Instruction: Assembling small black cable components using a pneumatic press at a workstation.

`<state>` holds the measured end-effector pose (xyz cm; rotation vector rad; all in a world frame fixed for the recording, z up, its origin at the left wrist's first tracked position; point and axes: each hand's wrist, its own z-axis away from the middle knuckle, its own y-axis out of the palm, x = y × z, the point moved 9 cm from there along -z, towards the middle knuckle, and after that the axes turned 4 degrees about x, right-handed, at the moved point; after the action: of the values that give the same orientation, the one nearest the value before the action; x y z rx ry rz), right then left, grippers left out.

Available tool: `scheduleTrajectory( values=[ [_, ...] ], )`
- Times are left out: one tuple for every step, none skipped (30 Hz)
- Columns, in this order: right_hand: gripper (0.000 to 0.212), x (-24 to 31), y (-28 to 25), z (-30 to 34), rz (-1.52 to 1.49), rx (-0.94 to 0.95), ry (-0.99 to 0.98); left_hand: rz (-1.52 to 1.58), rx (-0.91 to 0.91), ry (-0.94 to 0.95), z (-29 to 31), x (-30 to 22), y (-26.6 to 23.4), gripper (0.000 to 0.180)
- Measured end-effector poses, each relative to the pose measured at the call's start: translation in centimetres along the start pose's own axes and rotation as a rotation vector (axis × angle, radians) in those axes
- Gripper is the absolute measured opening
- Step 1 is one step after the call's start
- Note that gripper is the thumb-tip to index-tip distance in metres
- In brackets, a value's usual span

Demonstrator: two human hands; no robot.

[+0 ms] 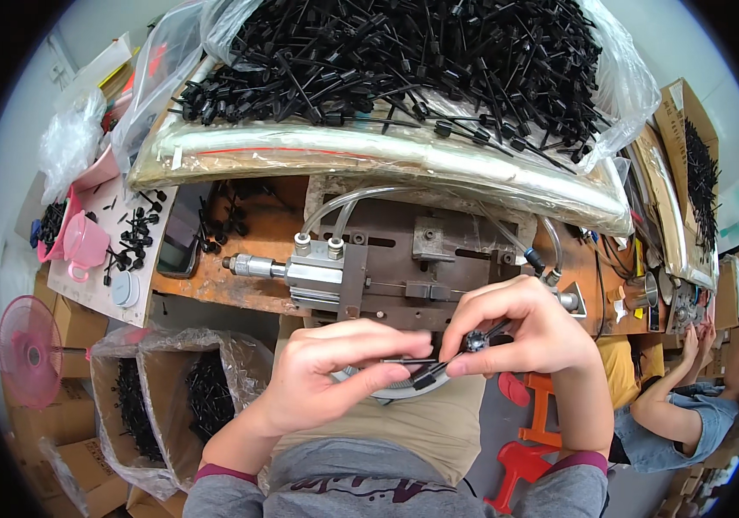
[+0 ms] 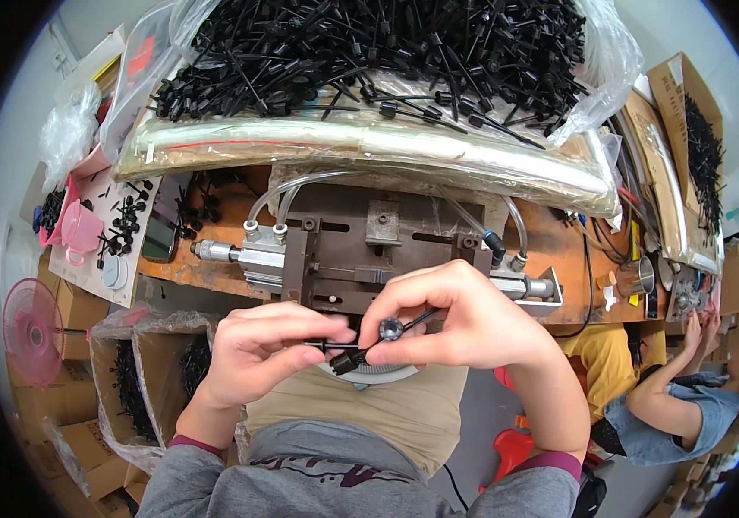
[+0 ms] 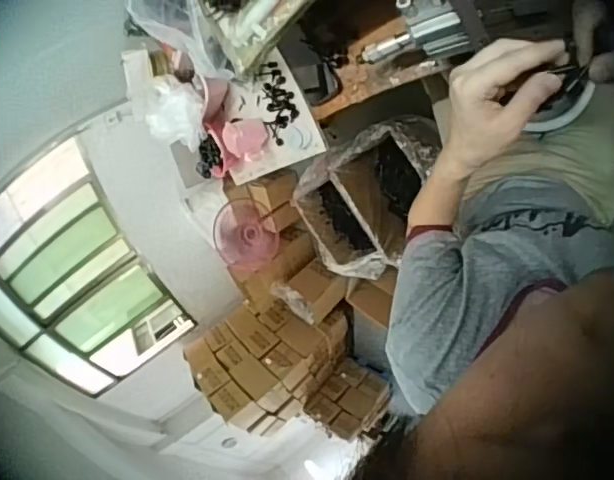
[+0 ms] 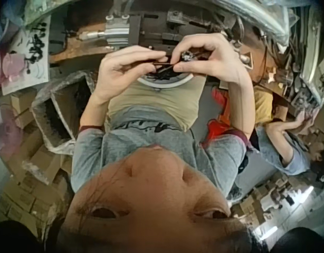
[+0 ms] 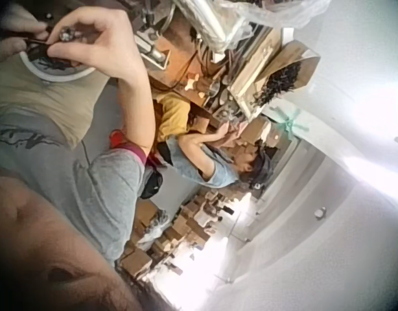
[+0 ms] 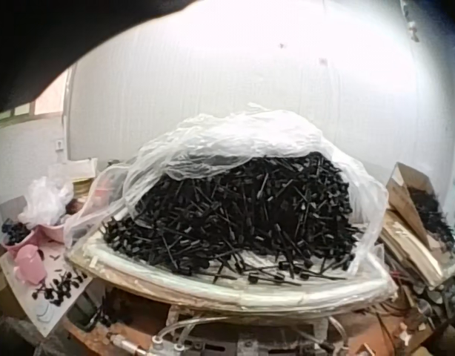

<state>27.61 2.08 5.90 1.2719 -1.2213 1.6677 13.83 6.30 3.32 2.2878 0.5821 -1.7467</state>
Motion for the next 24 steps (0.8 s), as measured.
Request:
scheduleTrajectory(
  values=[
    [0.014,-0.5,-0.1,0.5,-0.004,-0.015,0.003,-0.012,-0.056,-0.049,-0.2,-0.2,0.0,0.027],
    [0.013,-0.9,-0.3,0.8,-0.011,-0.022,0.003,0.011,-0.046,-0.086,-0.1,-0.1,0.2,0.028],
    [0.014,-1.1,-0.9,1.2,0.004,-0.055,0.021,0.034,-0.037,-0.124,0.1,0.2,0.4,0.028],
    [0.015,-1.2,-1.5,1.7,0.019,-0.088,0.039,0.058,-0.028,-0.163,0.4,0.5,0.5,0.029],
    [0.015,-1.2,-2.1,2.2,0.013,-0.131,0.024,0.107,-0.067,-0.162,0.6,0.6,0.7,0.033],
    [0.015,-1.1,-2.7,2.7,0.007,-0.173,0.008,0.096,-0.059,-0.141,0.6,0.5,0.7,0.033],
    [0.014,-1.4,-3.6,3.4,-0.061,-0.241,0.057,0.085,-0.051,-0.121,0.6,0.3,0.7,0.033],
    [0.014,-1.7,-4.5,4.3,-0.126,-0.310,0.106,0.074,-0.041,-0.097,0.6,0.1,0.8,0.033],
    [0.015,-2.2,-5.5,5.2,-0.151,-0.415,0.086,-0.091,-0.049,-0.027,0.6,-0.3,0.6,0.034],
    [0.016,-2.7,-6.3,6.0,-0.185,-0.520,0.098,-0.143,-0.108,-0.020,0.6,0.2,0.5,0.035],
    [0.016,-2.9,-6.7,6.6,-0.221,-0.558,0.079,-0.196,-0.169,-0.013,0.7,0.7,0.8,0.036],
    [0.016,-3.1,-7.0,7.0,-0.257,-0.595,0.061,-0.249,-0.230,-0.005,0.7,1.3,0.9,0.037],
    [0.016,-3.2,-6.8,7.1,-0.266,-0.616,0.052,-0.352,-0.209,0.016,0.7,1.9,1.5,0.036],
    [0.016,-3.1,-6.4,7.2,-0.274,-0.636,0.044,-0.477,-0.206,0.049,0.5,2.2,2.0,0.034],
    [0.016,-3.1,-6.1,7.3,-0.283,-0.656,0.035,-0.603,-0.201,0.082,0.2,2.5,2.5,0.032],
    [0.016,-3.0,-5.6,7.4,-0.281,-0.652,0.021,-0.729,-0.196,0.116,0.2,2.9,3.1,0.031],
    [0.016,-2.9,-5.2,7.5,-0.277,-0.653,0.009,-0.814,-0.190,0.136,0.0,3.4,3.6,0.027],
    [0.016,-2.8,-4.9,7.7,-0.274,-0.652,-0.003,-0.893,-0.180,0.154,0.0,3.4,4.1,0.027],
    [0.017,-2.8,-4.7,7.7,-0.283,-0.655,-0.027,-0.973,-0.170,0.171,-0.2,3.1,4.5,0.027],
    [0.017,-2.9,-4.6,7.8,-0.282,-0.662,-0.028,-1.053,-0.159,0.189,-0.4,2.9,5.0,0.027],
    [0.016,-3.0,-4.5,7.9,-0.280,-0.667,-0.028,-1.088,-0.201,0.261,-0.4,2.6,5.4,0.026],
    [0.016,-3.1,-4.3,8.0,-0.279,-0.673,-0.028,-1.140,-0.180,0.244,-0.6,2.7,5.8,0.026],
    [0.016,-3.1,-4.2,8.1,-0.258,-0.674,-0.022,-1.194,-0.159,0.226,-0.8,2.7,6.3,0.025],
    [0.015,-3.1,-4.1,8.1,-0.237,-0.675,-0.015,-1.248,-0.137,0.208,-0.9,2.7,6.6,0.025]
  ],
)
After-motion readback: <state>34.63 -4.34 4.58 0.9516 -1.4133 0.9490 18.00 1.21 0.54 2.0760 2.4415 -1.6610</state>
